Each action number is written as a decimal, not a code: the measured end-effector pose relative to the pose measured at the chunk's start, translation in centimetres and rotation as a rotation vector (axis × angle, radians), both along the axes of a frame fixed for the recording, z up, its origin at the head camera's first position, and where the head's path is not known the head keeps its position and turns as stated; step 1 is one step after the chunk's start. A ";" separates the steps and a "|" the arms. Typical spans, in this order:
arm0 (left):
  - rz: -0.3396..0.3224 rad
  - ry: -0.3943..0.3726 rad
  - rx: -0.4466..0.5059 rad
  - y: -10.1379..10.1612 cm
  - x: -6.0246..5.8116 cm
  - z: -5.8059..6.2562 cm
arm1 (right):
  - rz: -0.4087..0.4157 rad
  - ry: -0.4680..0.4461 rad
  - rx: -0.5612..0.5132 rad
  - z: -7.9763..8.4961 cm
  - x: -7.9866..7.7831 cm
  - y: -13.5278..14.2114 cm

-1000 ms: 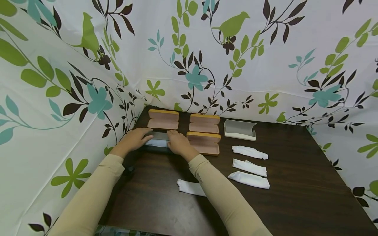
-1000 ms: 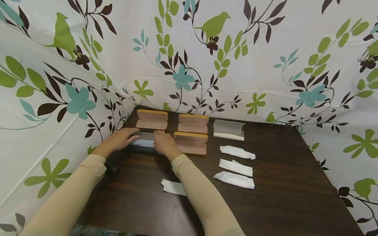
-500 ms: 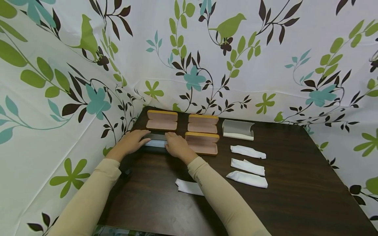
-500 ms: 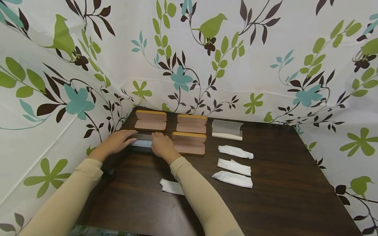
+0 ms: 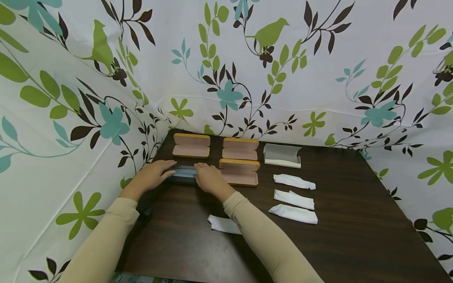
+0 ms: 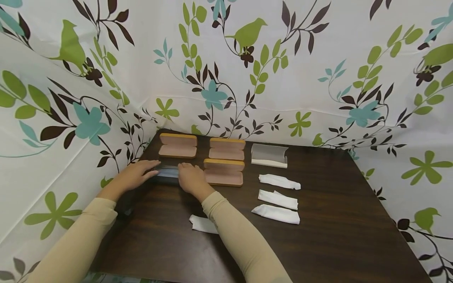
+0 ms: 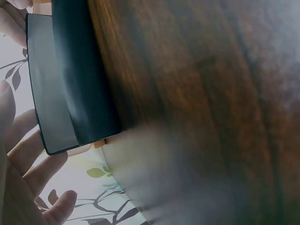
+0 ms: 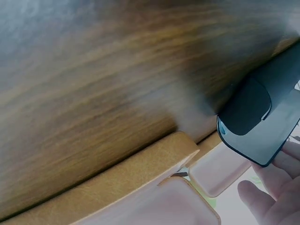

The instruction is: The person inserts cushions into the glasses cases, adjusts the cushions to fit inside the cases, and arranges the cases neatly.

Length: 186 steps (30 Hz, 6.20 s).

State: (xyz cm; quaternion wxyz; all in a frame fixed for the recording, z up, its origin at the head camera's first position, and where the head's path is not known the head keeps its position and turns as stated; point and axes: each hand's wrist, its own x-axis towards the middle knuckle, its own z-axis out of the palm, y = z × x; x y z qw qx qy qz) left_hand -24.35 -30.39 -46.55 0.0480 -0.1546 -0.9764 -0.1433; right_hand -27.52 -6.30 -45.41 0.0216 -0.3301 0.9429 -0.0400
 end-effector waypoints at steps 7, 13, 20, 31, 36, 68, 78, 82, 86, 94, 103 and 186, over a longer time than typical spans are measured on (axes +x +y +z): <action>0.003 -0.004 0.001 0.1 0.9 -0.2 | 0.021 0.042 0.089 -0.1 0.9 0.2; -0.013 -0.025 -0.030 0.1 1.9 -0.3 | 0.050 0.055 0.161 -0.1 2.0 0.3; -0.032 -0.191 -0.065 0.2 3.4 0.3 | 0.079 -0.054 0.292 -0.4 3.1 0.5; -0.012 -0.245 -0.043 0.1 3.8 0.3 | 0.089 -0.055 0.318 -0.2 3.3 0.5; -0.009 -0.207 -0.062 0.2 3.6 0.4 | 0.105 -0.026 0.314 -0.4 3.1 0.6; -0.049 -0.038 -0.041 4.6 2.5 1.0 | 0.118 0.095 0.181 -0.1 1.5 3.5; -0.073 -0.013 -0.030 6.1 1.4 0.3 | 0.050 0.079 0.152 1.2 0.2 4.9; -0.077 -0.020 -0.025 6.7 0.9 0.2 | 0.032 0.076 0.138 1.4 -0.1 5.7; -0.082 -0.023 -0.027 7.2 0.5 0.5 | 0.039 0.092 0.123 1.4 -0.2 6.3; -0.099 -0.034 -0.028 8.4 -0.3 0.5 | 0.031 0.134 0.089 1.6 -0.5 7.6; -0.122 -0.012 0.010 9.9 -0.7 0.2 | -0.011 0.132 0.035 2.1 -0.9 10.2; -0.482 -0.414 0.175 17.0 3.7 -1.0 | -0.209 0.188 -0.033 0.4 -1.9 17.1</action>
